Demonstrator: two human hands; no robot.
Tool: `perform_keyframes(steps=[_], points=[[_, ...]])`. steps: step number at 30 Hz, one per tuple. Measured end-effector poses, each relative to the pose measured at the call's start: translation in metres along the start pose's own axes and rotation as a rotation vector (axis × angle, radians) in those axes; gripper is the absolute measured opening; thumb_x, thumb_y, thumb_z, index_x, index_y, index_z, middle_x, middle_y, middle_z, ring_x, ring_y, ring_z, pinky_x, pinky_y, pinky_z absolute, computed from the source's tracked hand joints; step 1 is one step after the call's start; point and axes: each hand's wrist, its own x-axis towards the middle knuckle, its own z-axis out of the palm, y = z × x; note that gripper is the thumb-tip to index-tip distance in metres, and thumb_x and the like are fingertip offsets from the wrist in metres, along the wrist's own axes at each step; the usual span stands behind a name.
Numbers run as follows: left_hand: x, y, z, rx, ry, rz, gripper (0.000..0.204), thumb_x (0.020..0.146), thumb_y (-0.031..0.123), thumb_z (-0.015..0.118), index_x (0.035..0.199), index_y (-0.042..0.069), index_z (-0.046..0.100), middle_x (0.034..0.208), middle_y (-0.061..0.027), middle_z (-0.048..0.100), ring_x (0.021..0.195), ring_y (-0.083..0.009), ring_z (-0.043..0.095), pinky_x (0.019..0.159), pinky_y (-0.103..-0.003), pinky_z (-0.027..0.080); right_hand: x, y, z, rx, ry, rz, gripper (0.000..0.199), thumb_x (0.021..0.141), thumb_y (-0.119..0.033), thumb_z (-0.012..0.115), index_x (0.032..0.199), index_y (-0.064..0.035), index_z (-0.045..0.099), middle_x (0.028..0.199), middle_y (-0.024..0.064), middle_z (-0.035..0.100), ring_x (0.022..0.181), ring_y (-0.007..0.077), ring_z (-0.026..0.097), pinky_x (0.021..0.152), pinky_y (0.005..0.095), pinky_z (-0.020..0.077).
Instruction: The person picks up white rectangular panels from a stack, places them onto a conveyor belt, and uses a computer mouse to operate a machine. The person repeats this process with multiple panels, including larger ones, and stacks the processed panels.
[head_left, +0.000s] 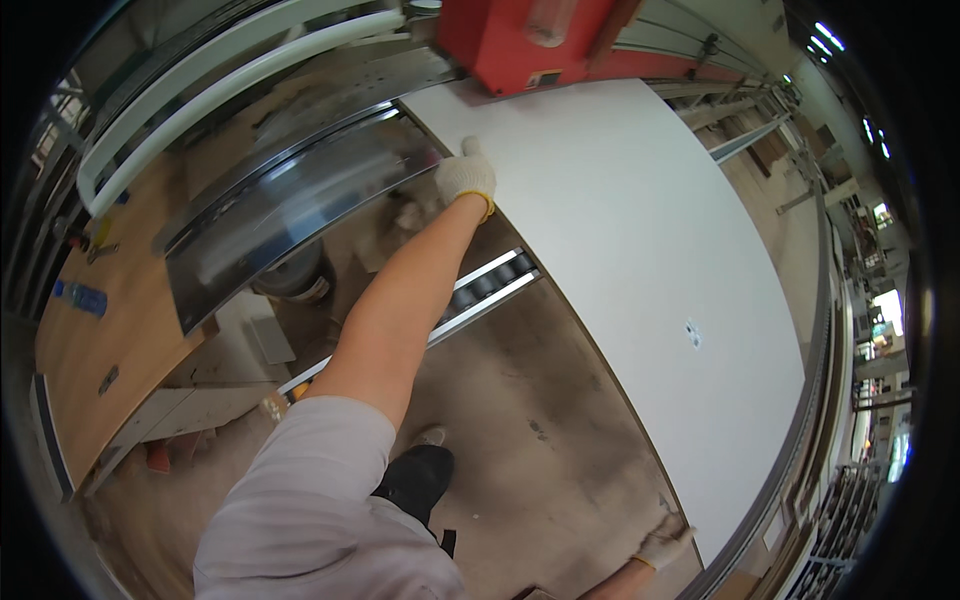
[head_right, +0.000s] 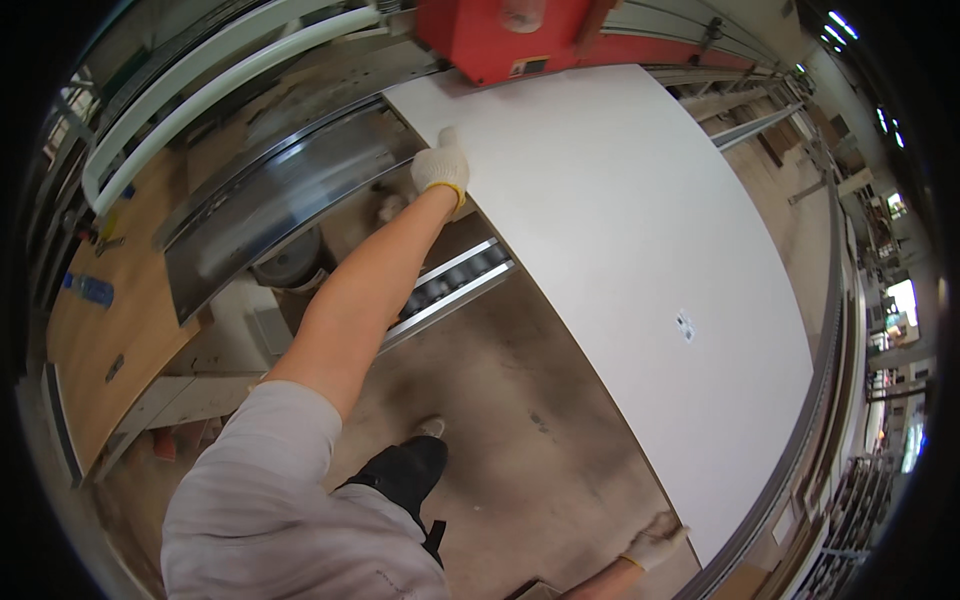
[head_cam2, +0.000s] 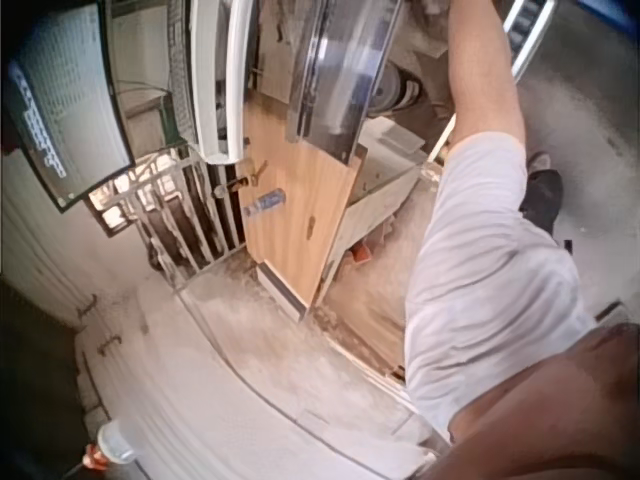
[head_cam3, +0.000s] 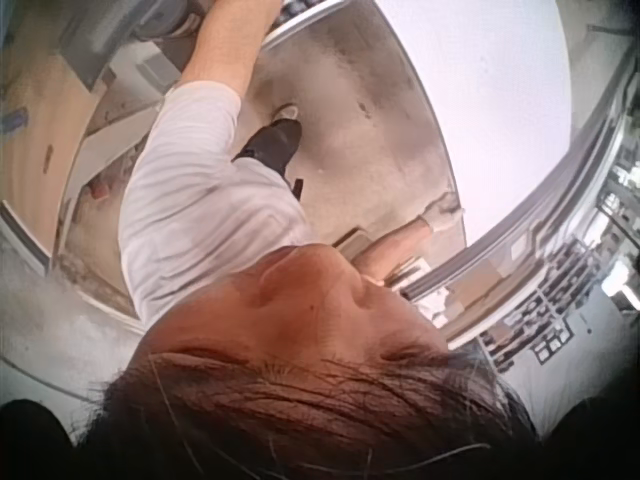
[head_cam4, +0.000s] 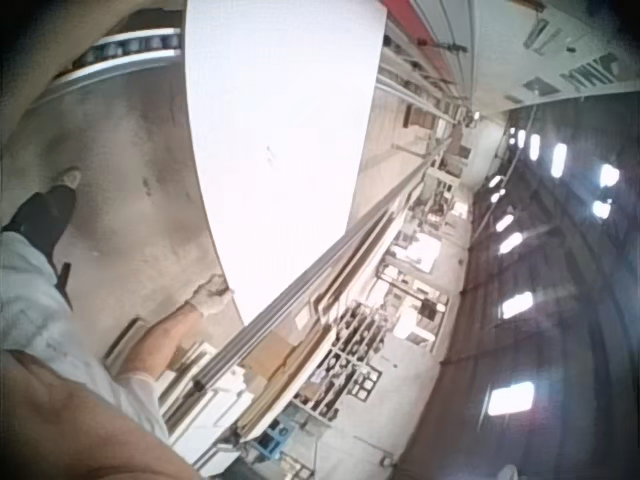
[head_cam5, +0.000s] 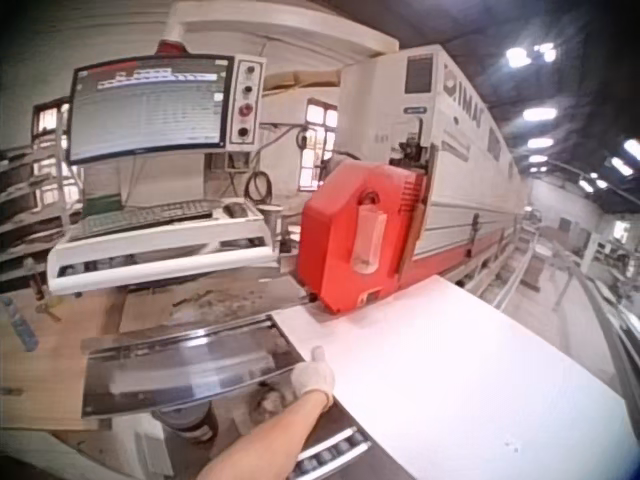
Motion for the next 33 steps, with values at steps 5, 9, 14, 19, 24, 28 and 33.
perform_keyframes(steps=[5, 9, 14, 19, 24, 28, 33], points=[[0.026, 0.029, 0.073, 0.042, -0.026, 0.081, 0.086, 0.102, 0.066, 0.042, 0.111, -0.013, 0.074, 0.118, -0.0402, 0.069, 0.119, -0.0469, 0.070, 0.102, -0.052, 0.055, -0.081, 0.044, 0.052, -0.809, -0.239, 0.423, 0.041, 0.105, -0.035, 0.068, 0.125, 0.0000, 0.070, 0.114, 0.0091, 0.074, 0.105, 0.0178, 0.072, 0.089, 0.0342, 0.0614], [0.039, 0.050, 0.096, 0.118, -0.379, 0.174, 0.086, 0.100, 0.068, 0.044, 0.098, -0.012, 0.077, 0.097, -0.0353, 0.074, 0.106, -0.0463, 0.074, 0.096, -0.051, 0.056, -0.156, 0.059, 0.046, -1.094, -0.519, 0.525, 0.037, 0.102, -0.029, 0.074, 0.120, 0.0027, 0.070, 0.098, 0.0118, 0.077, 0.084, 0.0220, 0.076, 0.074, 0.0363, 0.0639], [-0.060, 0.045, 0.048, 0.437, -0.460, 0.780, 0.079, 0.099, 0.068, 0.052, 0.088, -0.008, 0.073, 0.089, -0.0325, 0.072, 0.096, -0.0496, 0.070, 0.092, -0.055, 0.051, -0.202, 0.031, 0.004, -1.545, -0.778, 0.591, 0.047, 0.098, -0.039, 0.074, 0.123, 0.0001, 0.073, 0.105, 0.0182, 0.079, 0.086, 0.0259, 0.078, 0.081, 0.0384, 0.0630], [-0.201, -0.012, -0.061, 0.632, -0.442, 0.752, 0.054, 0.102, 0.051, 0.059, 0.102, -0.003, 0.066, 0.104, -0.0292, 0.068, 0.100, -0.0488, 0.068, 0.092, -0.055, 0.054, -0.181, 0.004, -0.014, -1.759, -0.931, 0.418, 0.060, 0.094, -0.054, 0.070, 0.126, -0.0034, 0.074, 0.114, 0.0249, 0.077, 0.111, 0.0427, 0.073, 0.097, 0.0469, 0.0570], [-0.253, -0.071, -0.152, 0.723, -0.200, 0.735, 0.049, 0.103, 0.052, 0.060, 0.105, 0.003, 0.062, 0.113, -0.0261, 0.067, 0.101, -0.0466, 0.068, 0.087, -0.055, 0.055, -0.139, -0.010, -0.027, -1.580, -0.849, 0.276, 0.051, 0.096, -0.044, 0.072, 0.125, -0.0020, 0.074, 0.103, 0.0207, 0.079, 0.099, 0.0349, 0.077, 0.090, 0.0424, 0.0592], [-0.261, -0.094, -0.187, 0.762, -0.131, 0.752, 0.046, 0.104, 0.050, 0.060, 0.103, 0.004, 0.062, 0.101, -0.0236, 0.069, 0.092, -0.0472, 0.069, 0.084, -0.055, 0.055, -0.107, -0.029, -0.045, -1.522, -0.724, 0.193, 0.045, 0.097, -0.038, 0.072, 0.124, -0.0017, 0.074, 0.097, 0.0170, 0.080, 0.092, 0.0290, 0.078, 0.086, 0.0390, 0.0600], [-0.265, -0.105, -0.186, 0.770, -0.067, 0.807, 0.048, 0.105, 0.051, 0.058, 0.098, 0.004, 0.061, 0.091, -0.0241, 0.071, 0.086, -0.0474, 0.070, 0.081, -0.054, 0.056, -0.089, -0.050, -0.064, -1.569, -0.766, 0.235, 0.046, 0.096, -0.039, 0.072, 0.122, -0.0016, 0.075, 0.097, 0.0171, 0.080, 0.093, 0.0297, 0.078, 0.086, 0.0404, 0.0600]])
